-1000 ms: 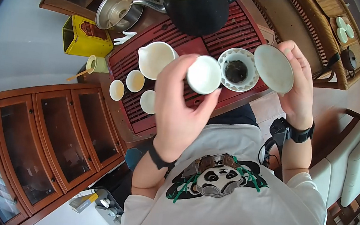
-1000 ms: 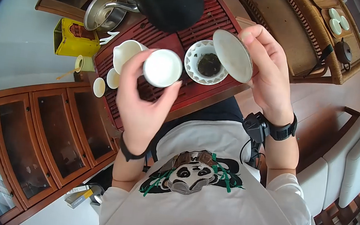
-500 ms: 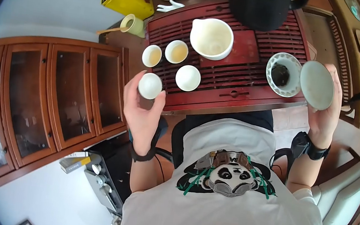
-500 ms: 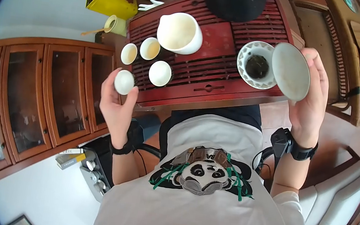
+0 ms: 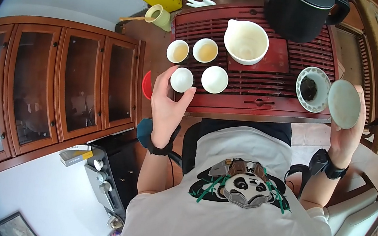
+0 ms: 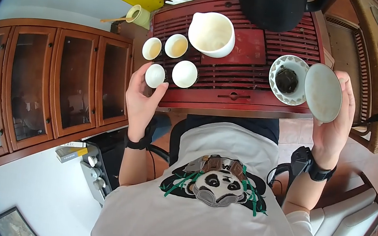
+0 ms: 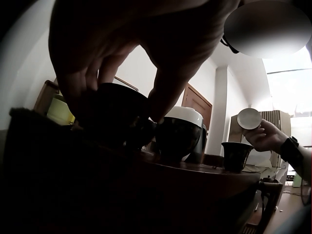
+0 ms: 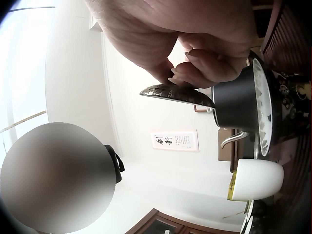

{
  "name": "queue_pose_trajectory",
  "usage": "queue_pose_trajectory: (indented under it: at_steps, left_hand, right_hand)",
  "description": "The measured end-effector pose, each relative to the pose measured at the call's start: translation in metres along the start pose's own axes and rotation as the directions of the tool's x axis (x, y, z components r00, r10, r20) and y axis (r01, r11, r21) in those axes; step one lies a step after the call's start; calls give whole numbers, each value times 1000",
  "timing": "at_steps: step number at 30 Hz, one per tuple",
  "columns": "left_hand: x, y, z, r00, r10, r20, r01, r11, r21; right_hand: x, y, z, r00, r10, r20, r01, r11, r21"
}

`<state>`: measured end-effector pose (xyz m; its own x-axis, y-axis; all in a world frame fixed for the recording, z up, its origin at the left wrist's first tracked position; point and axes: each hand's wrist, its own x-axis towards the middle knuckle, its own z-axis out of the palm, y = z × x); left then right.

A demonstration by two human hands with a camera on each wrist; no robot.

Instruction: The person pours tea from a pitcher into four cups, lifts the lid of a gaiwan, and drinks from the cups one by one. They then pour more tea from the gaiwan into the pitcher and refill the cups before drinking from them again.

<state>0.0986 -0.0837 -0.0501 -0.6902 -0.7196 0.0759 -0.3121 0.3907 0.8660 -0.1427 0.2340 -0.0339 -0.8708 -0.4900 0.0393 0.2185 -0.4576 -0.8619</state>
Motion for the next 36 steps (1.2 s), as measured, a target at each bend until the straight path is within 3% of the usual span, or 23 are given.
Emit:
queue_pose_trajectory:
  at_steps: [1,5,7,12,14,17,19,20,22,28,32,33,35,36]
  left_hand:
    - [0,-2,1,1000,-3,3,3,997,-80]
    - [-1,4,-2,999,42,-14,-43,992,-116]
    - [4,-5,-15,985,129,-111,-122,990,72]
    - [45,-16,-44,980,153,-125,-148,988,47]
    - [65,-15,-50,989,148,32,-148,989,20]
    - [90,-12,-58,955,207,211,-225,972,65]
    - [103,-11,-61,913,218,345,-267,958,101]
    - [106,-8,-61,912,220,346,-270,958,101]
    - [110,1,-61,868,195,456,-299,940,167]
    - [121,-8,-59,816,185,548,-328,929,174]
    - [120,-13,-55,835,136,533,-254,955,154]
    - [119,-17,-54,860,138,492,-200,977,75]
    - [116,-21,-52,906,130,404,-108,991,-76]
    - [115,-17,-52,916,157,368,-127,986,-105]
  right_hand:
    - [0,0,-2,1000,-5,18,5,1000,-9]
    - [-1,0,0,1000,4,-6,-4,1000,-30]
    - [-1,-1,0,1000,10,5,-9,1000,-22]
    - [0,-3,2,993,1,118,-3,1000,16]
    - [-1,-2,6,1000,9,-29,-10,999,-49]
    - [-1,5,-3,995,29,-92,-39,993,-108]
    - [-1,3,-8,999,33,-17,-34,997,-74]
    - [-1,2,-9,998,38,59,-36,999,-39]
    - [-1,2,-11,998,47,35,-45,998,-40]
    - [-1,3,-12,998,57,16,-56,997,-43]
    - [-1,2,-9,998,55,6,-55,998,-37]
    - [0,1,-10,999,49,-4,-49,998,-42]
    - [2,-4,-13,978,91,188,-109,990,88]
    - [0,0,-1,998,33,44,-34,999,18]
